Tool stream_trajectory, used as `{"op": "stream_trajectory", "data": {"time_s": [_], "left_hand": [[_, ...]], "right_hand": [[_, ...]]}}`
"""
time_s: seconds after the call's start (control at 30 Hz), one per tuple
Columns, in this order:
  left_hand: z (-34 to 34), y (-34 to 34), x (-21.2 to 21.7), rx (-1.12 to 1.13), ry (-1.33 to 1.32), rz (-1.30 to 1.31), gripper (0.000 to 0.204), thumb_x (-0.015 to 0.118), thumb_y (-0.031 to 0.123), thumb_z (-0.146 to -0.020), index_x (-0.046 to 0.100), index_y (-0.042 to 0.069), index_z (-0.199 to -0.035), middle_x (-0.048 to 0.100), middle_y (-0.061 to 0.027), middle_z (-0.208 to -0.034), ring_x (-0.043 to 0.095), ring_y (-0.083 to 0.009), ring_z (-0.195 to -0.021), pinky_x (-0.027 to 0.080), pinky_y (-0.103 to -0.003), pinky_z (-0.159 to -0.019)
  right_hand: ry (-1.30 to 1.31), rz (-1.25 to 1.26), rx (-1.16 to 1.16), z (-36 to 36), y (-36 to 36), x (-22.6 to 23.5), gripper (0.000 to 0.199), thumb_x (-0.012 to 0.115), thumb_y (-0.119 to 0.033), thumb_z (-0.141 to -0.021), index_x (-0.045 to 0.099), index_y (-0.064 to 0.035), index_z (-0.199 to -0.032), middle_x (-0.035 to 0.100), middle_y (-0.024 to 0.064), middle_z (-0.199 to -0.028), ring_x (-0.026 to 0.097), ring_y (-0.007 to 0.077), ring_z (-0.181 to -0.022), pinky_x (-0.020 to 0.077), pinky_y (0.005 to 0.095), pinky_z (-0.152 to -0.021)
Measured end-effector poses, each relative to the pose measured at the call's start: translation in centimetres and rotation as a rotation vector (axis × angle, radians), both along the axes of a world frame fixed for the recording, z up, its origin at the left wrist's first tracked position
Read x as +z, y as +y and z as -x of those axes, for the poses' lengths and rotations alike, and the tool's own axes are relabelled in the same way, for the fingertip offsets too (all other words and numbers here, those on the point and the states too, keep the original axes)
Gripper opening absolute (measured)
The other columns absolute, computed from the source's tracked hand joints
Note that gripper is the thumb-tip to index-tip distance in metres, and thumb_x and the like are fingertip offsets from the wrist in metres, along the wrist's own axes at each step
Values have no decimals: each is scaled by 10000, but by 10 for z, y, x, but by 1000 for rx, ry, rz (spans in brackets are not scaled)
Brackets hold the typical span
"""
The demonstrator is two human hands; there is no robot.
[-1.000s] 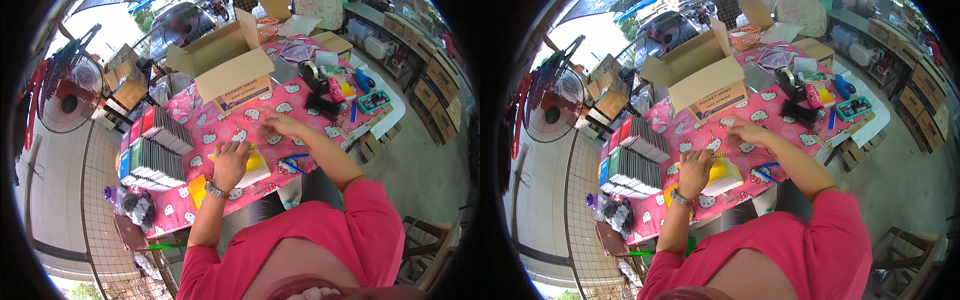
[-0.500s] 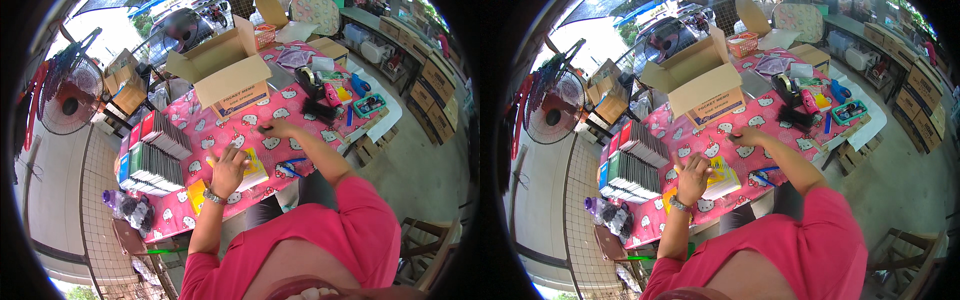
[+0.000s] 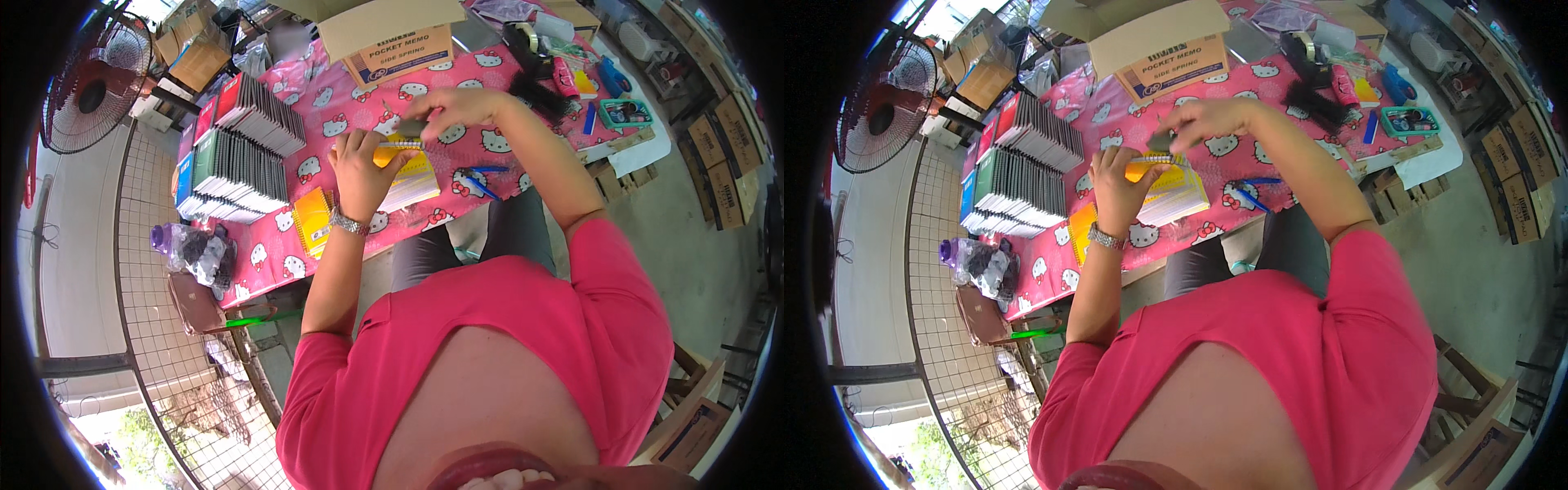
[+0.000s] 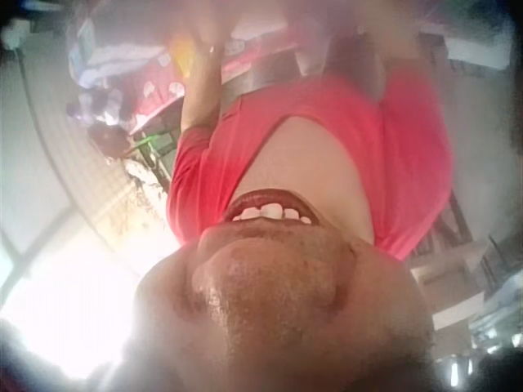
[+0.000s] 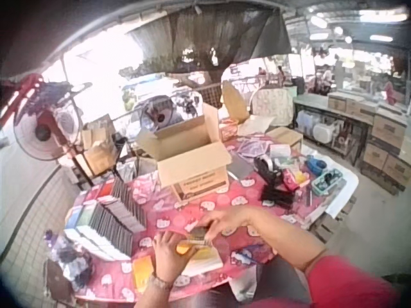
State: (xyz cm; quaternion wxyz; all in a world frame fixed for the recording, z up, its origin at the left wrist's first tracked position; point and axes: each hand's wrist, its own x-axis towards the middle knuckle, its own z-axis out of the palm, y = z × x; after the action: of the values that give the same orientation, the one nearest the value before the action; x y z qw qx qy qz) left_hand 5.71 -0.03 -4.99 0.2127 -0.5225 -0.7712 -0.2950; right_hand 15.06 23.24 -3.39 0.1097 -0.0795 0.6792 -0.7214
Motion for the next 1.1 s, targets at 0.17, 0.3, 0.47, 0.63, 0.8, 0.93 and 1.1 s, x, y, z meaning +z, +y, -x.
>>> {"op": "stream_trajectory", "data": {"time_s": [0.17, 0.3, 0.47, 0.63, 0.8, 0.93, 1.1], "left_hand": [[7, 2, 7, -25, -11, 55, 458, 831, 450, -650, 646, 103, -883, 602, -41, -878, 534, -258, -906, 380, -418, -806], [5, 1, 15, -56, -49, 38, 404, 850, 344, -653, 626, 80, -861, 606, -58, -865, 528, -286, -870, 422, -419, -779], [7, 3, 16, -73, -56, 32, 434, 857, 351, -646, 615, 71, -872, 617, -62, -868, 537, -290, -876, 432, -420, -779], [12, 4, 15, -88, -81, 40, 443, 856, 356, -651, 611, 73, -888, 616, -66, -869, 538, -293, -887, 429, -425, -777], [19, 3, 17, -130, -112, -5, 425, 849, 322, -674, 611, 48, -896, 608, -96, -918, 545, -315, -901, 450, -426, -797], [40, -10, 20, -80, -135, 72, 372, 823, 267, -719, 625, 46, -943, 603, -109, -961, 547, -326, -944, 451, -427, -846], [54, -13, 15, -121, -290, 91, 367, 820, 253, -721, 629, 41, -951, 595, -119, -918, 576, -316, -868, 478, -416, -778]], "right_hand": [[49, -478, 63, 13, -1, 18, 554, 692, -238, -823, 559, -39, -1323, 597, 105, -1233, 570, 179, -1114, 445, 299, -969], [169, 361, 229, 7, 0, 25, 503, 727, -219, -805, 613, -28, -1256, 623, 85, -1145, 589, 171, -1036, 444, 301, -957], [137, 125, 118, 12, -1, 21, 536, 701, -207, -789, 588, -6, -1274, 615, 98, -1203, 582, 192, -1107, 423, 316, -1007], [119, -230, 84, 24, -1, 20, 580, 702, -205, -778, 558, 4, -1299, 606, 104, -1236, 566, 204, -1153, 404, 333, -1042], [122, -466, -6, 35, -2, 16, 609, 714, -193, -763, 544, -8, -1318, 605, 85, -1212, 559, 191, -1115, 410, 310, -1010], [28, 68, -57, 44, -8, 11, 584, 712, -207, -775, 558, -20, -1307, 606, 82, -1153, 554, 173, -1081, 410, 306, -987], [100, 209, 108, 62, -12, 13, 540, 713, -219, -788, 583, -9, -1268, 632, 79, -1084, 593, 169, -1001, 435, 289, -942]]}}
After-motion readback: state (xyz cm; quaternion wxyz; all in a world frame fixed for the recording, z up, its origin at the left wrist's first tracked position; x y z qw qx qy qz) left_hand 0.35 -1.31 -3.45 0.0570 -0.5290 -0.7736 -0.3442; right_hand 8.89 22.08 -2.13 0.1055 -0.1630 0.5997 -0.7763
